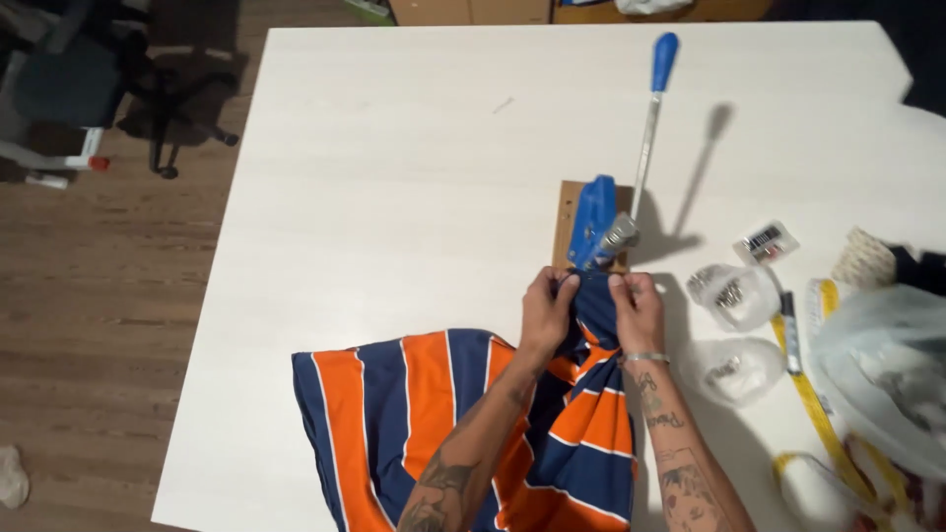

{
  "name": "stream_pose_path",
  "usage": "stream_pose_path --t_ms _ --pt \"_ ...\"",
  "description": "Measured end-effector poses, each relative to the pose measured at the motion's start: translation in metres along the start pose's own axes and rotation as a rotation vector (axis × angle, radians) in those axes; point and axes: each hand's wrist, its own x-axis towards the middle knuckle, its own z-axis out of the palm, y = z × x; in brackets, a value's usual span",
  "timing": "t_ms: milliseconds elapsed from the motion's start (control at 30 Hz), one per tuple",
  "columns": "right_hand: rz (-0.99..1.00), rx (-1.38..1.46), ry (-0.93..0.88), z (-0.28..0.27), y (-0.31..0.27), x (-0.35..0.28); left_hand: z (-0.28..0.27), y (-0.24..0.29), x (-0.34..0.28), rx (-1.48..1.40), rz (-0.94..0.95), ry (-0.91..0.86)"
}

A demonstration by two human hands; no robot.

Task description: Using a manual hand press to attach metal rivets to a striped garment.

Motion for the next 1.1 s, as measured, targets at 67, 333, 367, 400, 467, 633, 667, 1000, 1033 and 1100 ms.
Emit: stream_pose_path --t_ms 67,333,367,400,467,633,667,1000,1033,1100 --pt "-0.020 -0.020 0.023 0.001 0.006 0.026 0.005 0.009 0.013 -0.035 -0.033 -0.003" --pt "-0.013 0.082 0.014 0.009 -0.008 0.064 0.011 0.035 0.032 -0.029 0.032 -0.017" --pt "0.013 0.104 -0.007 0.010 0.004 0.073 0.010 0.038 0.032 -0.014 0.055 -0.023" --pt "0.026 0.103 -0.011 0.009 -0.016 0.067 0.009 0.039 0.036 -0.010 0.042 -0.024" --pt "-0.024 -0.015 -0.101 0.005 -0.052 0.048 0.007 0.038 0.033 0.019 0.075 -0.026" --pt "0.035 -0.027 -0.128 0.007 -0.068 0.041 0.018 0.031 0.047 0.038 0.028 -0.033" --pt "0.047 -0.063 -0.104 0.005 -0.062 0.037 0.019 0.033 0.043 0.043 0.013 -0.044" --pt "-0.007 0.191 -0.297 -0.003 -0.076 0.021 0.030 0.017 0.043 -0.059 0.118 -0.007" --pt "-0.030 0.203 -0.312 -0.004 -0.077 0.020 0.031 0.016 0.044 -0.081 0.111 -0.006" --pt "-0.059 0.216 -0.334 -0.002 -0.073 0.022 0.032 0.015 0.046 -0.105 0.108 0.002"
